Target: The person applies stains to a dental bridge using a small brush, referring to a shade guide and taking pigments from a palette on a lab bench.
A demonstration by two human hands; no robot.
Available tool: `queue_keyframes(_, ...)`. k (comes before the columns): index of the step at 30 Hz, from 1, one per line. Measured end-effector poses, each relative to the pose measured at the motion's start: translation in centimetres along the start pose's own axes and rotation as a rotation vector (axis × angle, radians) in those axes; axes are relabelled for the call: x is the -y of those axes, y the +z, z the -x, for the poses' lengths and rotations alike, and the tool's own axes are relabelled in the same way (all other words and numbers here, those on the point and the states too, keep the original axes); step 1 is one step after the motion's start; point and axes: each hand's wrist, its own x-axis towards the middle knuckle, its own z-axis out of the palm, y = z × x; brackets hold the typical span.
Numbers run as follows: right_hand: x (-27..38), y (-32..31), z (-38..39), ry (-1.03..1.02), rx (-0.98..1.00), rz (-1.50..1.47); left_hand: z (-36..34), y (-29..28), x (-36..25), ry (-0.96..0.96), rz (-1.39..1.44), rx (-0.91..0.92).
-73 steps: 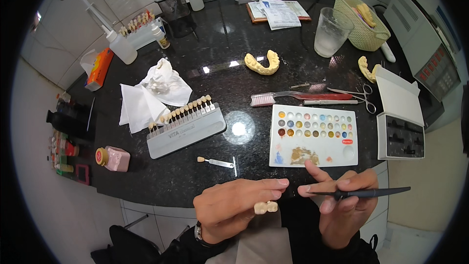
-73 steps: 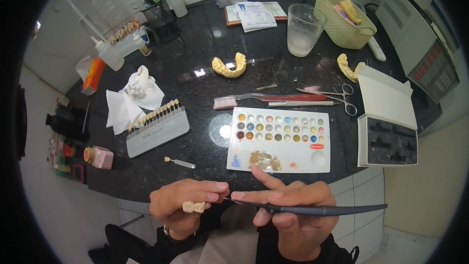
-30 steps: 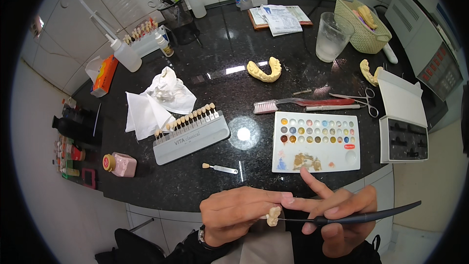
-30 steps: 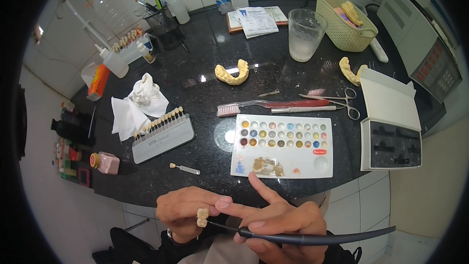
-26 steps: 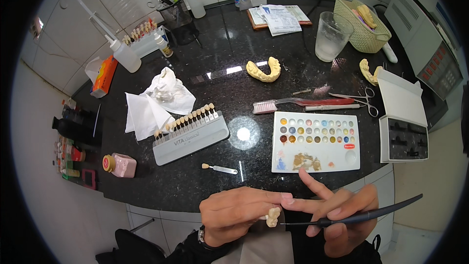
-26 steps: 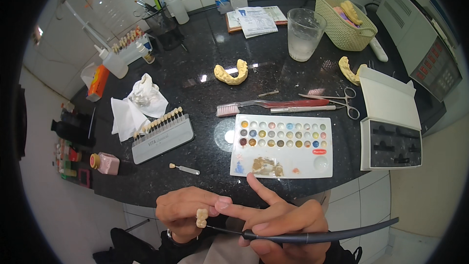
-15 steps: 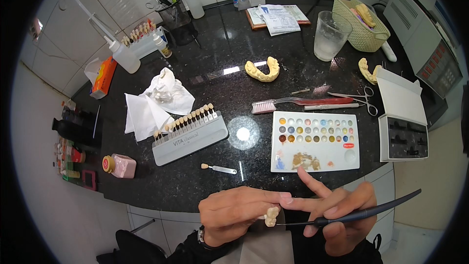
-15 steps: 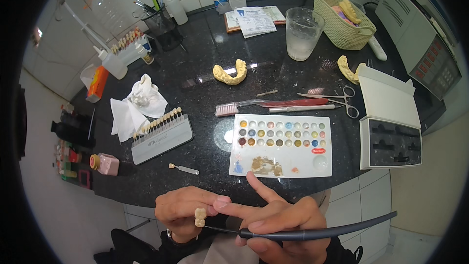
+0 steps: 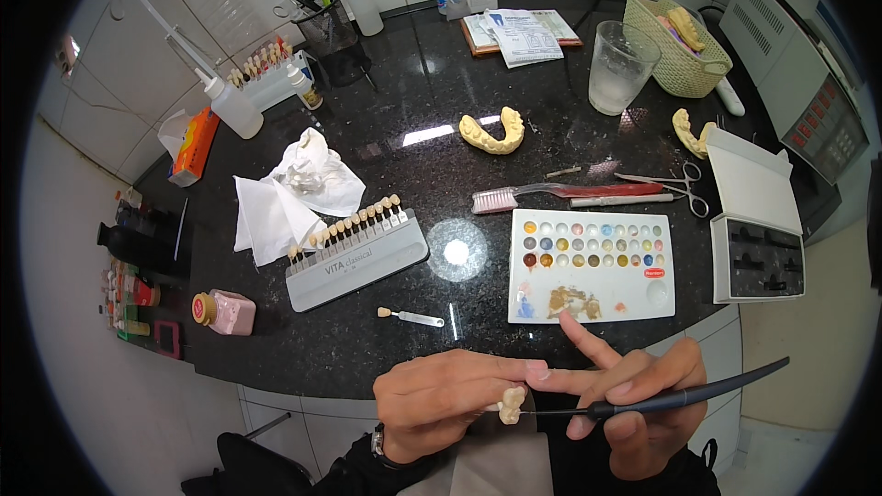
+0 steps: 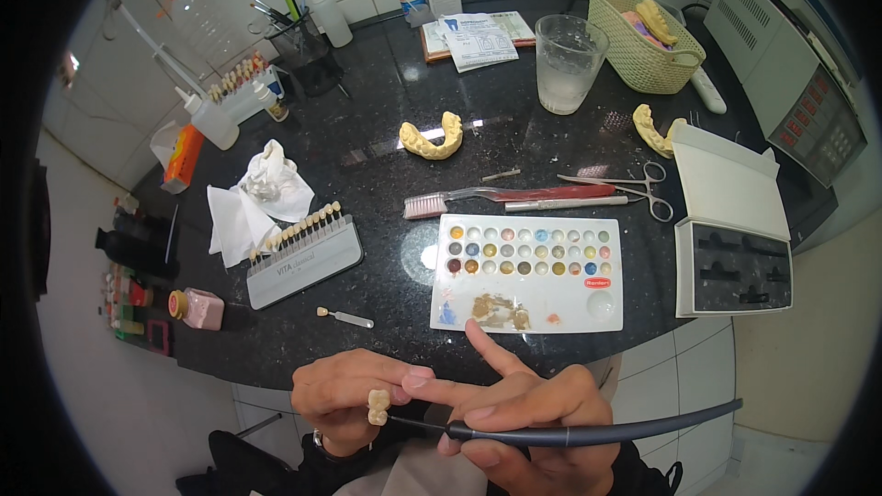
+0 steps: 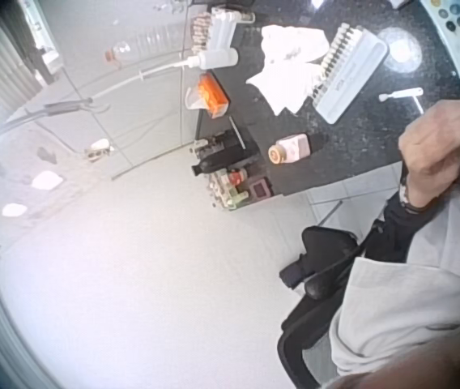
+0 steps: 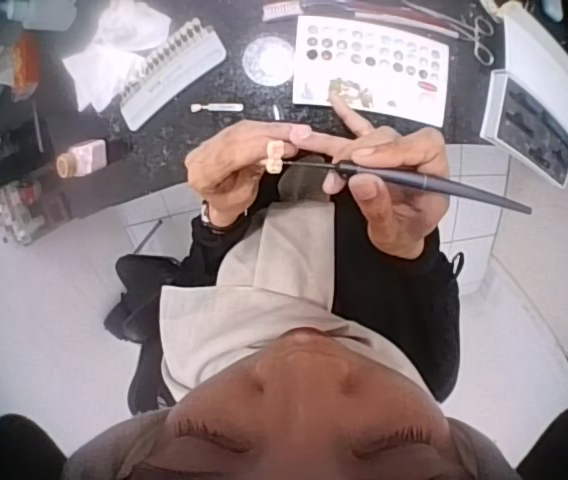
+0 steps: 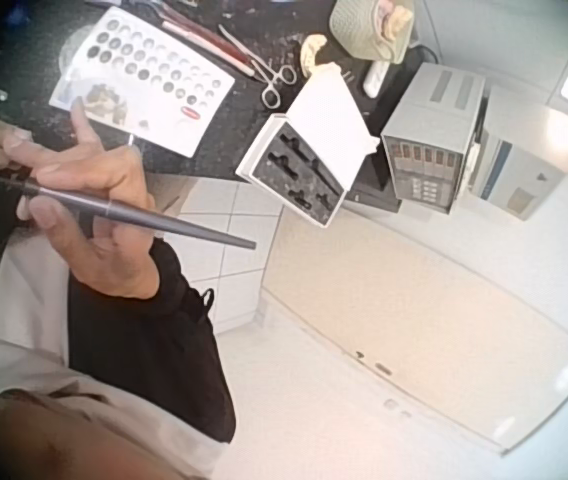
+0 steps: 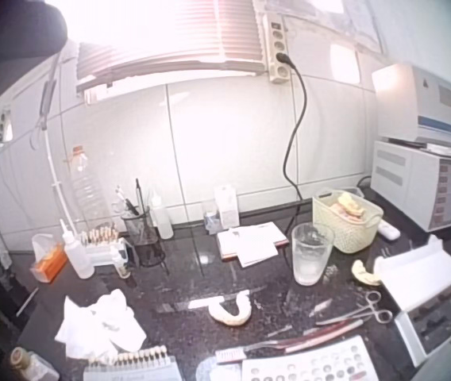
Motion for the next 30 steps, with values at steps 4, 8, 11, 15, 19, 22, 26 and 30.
queue_keyframes(4,0.09,-0.14,-0.06,0.004,0.036,0.028,0.02,0.01,-0.10,-0.006,0.001,-0.002)
queue_keyframes(8,-0.01,-0.59,0.01,0.017,0.070,0.026,-0.03,0.10,-0.01,0.014,-0.031,-0.026)
queue_keyframes(11,-0.21,-0.64,0.07,0.020,0.063,0.031,-0.08,0.22,0.00,0.024,-0.025,-0.036)
queue_keyframes(15,0.21,-0.06,0.02,0.012,0.020,0.015,-0.10,0.21,-0.02,0.041,-0.037,-0.028)
queue_keyframes(19,0.10,-0.31,-0.03,0.001,0.045,0.009,0.22,-0.37,0.12,0.004,0.020,0.052)
queue_keyframes(22,0.19,-0.16,-0.03,0.014,0.024,0.007,-0.01,-0.08,0.00,0.020,-0.014,0.025)
queue_keyframes(26,0.16,-0.20,-0.07,0.015,0.031,0.026,-0.15,0.11,0.06,0.045,-0.040,-0.007)
queue_keyframes(30,0.12,-0.25,-0.11,-0.010,0.053,-0.006,-0.13,0.16,0.17,0.058,-0.035,-0.004)
